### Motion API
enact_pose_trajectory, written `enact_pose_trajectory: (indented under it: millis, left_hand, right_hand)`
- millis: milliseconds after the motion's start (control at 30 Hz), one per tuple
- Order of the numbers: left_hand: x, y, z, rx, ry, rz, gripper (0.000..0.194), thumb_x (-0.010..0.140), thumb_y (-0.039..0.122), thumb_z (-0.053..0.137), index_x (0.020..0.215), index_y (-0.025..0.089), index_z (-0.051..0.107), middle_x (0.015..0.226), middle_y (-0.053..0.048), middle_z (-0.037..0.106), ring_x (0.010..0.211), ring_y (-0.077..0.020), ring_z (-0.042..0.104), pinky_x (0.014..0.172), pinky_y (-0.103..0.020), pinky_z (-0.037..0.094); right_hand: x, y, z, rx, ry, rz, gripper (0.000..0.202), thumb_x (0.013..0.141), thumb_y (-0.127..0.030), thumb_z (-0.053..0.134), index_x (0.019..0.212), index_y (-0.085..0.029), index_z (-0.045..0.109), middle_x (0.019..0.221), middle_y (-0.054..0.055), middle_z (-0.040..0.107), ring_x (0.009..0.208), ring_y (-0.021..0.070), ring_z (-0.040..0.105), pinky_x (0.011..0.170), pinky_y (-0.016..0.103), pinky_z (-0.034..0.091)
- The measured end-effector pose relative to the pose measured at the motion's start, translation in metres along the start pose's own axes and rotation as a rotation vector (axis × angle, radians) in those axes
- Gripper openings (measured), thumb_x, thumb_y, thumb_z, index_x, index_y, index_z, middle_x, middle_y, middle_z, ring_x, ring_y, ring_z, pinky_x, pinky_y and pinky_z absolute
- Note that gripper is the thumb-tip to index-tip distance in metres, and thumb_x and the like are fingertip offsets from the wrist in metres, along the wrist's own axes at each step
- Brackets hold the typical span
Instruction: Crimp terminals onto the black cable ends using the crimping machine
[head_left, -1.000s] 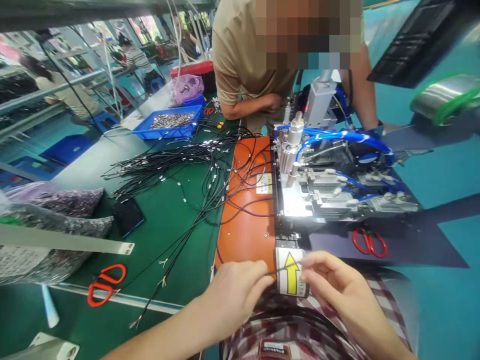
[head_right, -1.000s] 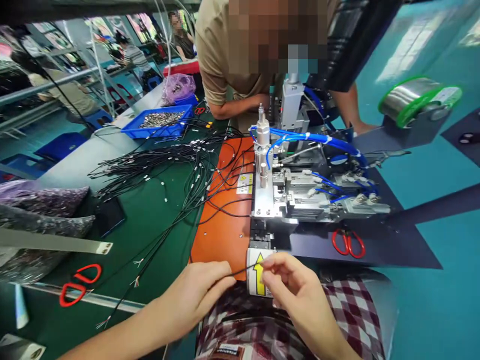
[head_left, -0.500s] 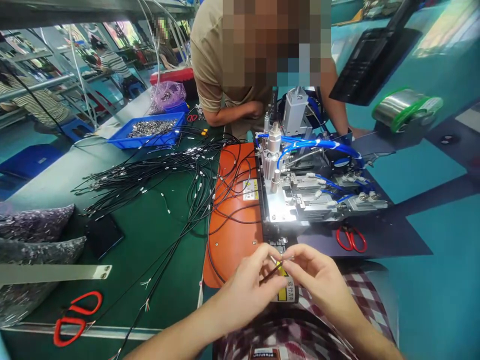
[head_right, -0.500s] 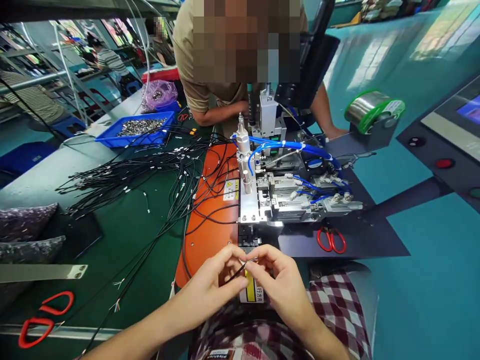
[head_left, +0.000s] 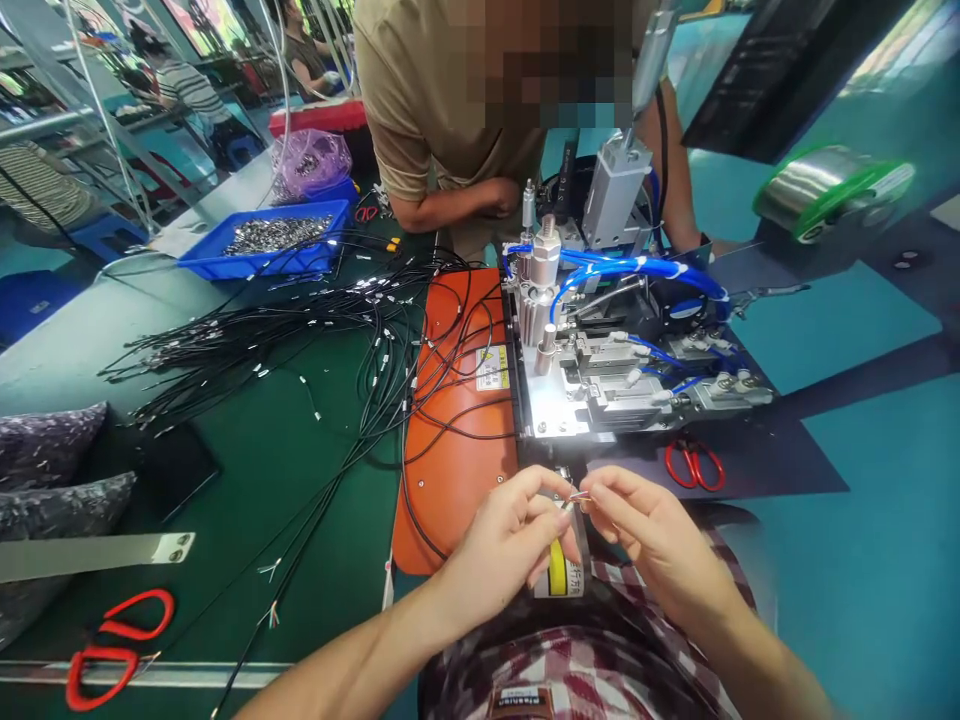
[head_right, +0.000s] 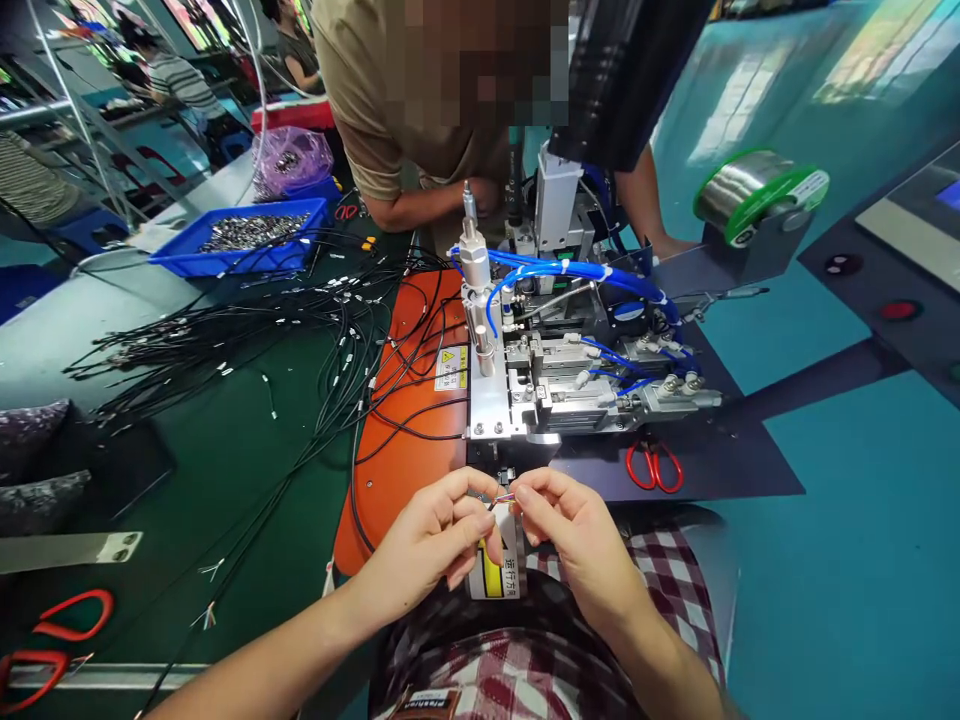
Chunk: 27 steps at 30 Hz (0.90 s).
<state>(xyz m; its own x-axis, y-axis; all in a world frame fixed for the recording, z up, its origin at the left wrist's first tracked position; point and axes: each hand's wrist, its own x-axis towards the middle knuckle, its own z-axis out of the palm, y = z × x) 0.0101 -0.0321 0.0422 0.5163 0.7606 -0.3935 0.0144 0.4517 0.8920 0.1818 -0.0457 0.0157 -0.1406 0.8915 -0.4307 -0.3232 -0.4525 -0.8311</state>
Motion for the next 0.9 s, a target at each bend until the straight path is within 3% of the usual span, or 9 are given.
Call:
enact_pose_trajectory:
  millis: [200,400,500,633,767,900]
  left_hand:
    - [0.0,-0.001,0.001,-0.047,-0.013,-0.001,0.034,0.093,0.028,0.05,0.126,0.019,0.045,0.07,0.0,0.063,0.039,-0.0033,0.037,0.039,-0.014,0.032]
    - [-0.005,-0.001,0.002,0.106,0.016,-0.019,0.027,0.095,0.029,0.046,0.122,0.023,0.049,0.071,0.001,0.063,0.045,-0.0048,0.039,0.043,-0.015,0.031]
    - [-0.008,0.001,0.003,0.273,0.058,0.012,0.025,0.096,0.026,0.046,0.12,0.024,0.051,0.071,0.001,0.063,0.055,-0.0066,0.047,0.053,-0.016,0.037]
    - [-0.008,0.0,0.005,0.271,0.076,0.01,0.021,0.096,0.027,0.046,0.116,0.024,0.049,0.07,0.003,0.061,0.054,-0.0062,0.047,0.054,-0.017,0.037]
    - [-0.006,-0.004,0.005,0.13,0.071,-0.023,0.02,0.096,0.032,0.045,0.114,0.024,0.045,0.071,0.004,0.06,0.043,-0.0045,0.041,0.042,-0.017,0.03]
    - [-0.006,-0.006,0.004,0.167,0.095,0.009,0.017,0.096,0.031,0.046,0.112,0.023,0.045,0.069,0.005,0.059,0.045,-0.0037,0.041,0.046,-0.016,0.031]
  right_hand:
    - [-0.001,0.004,0.003,0.054,-0.033,0.06,0.03,0.08,-0.044,0.071,0.08,-0.015,0.065,0.068,-0.002,0.054,0.056,0.0087,0.037,0.053,0.022,0.029]
    - [-0.006,-0.005,-0.001,-0.214,-0.028,-0.034,0.028,0.085,-0.043,0.064,0.076,-0.017,0.061,0.066,-0.002,0.053,0.056,0.0101,0.041,0.052,0.023,0.034]
    - [-0.011,-0.012,-0.003,-0.503,0.003,-0.196,0.022,0.089,-0.036,0.059,0.077,-0.018,0.061,0.068,-0.001,0.055,0.059,0.012,0.046,0.053,0.024,0.038]
    - [-0.02,-0.011,-0.002,-0.892,0.016,-0.583,0.013,0.092,-0.021,0.055,0.081,-0.019,0.062,0.07,-0.001,0.059,0.057,0.0115,0.049,0.055,0.026,0.037]
    - [-0.022,-0.001,0.002,-1.087,0.107,-0.884,0.006,0.089,-0.013,0.06,0.086,-0.017,0.064,0.072,0.001,0.066,0.06,0.0127,0.054,0.06,0.028,0.037]
    - [-0.019,0.008,0.007,-1.155,0.183,-1.014,0.006,0.085,-0.011,0.066,0.089,-0.016,0.066,0.073,0.002,0.07,0.06,0.0135,0.057,0.059,0.029,0.036]
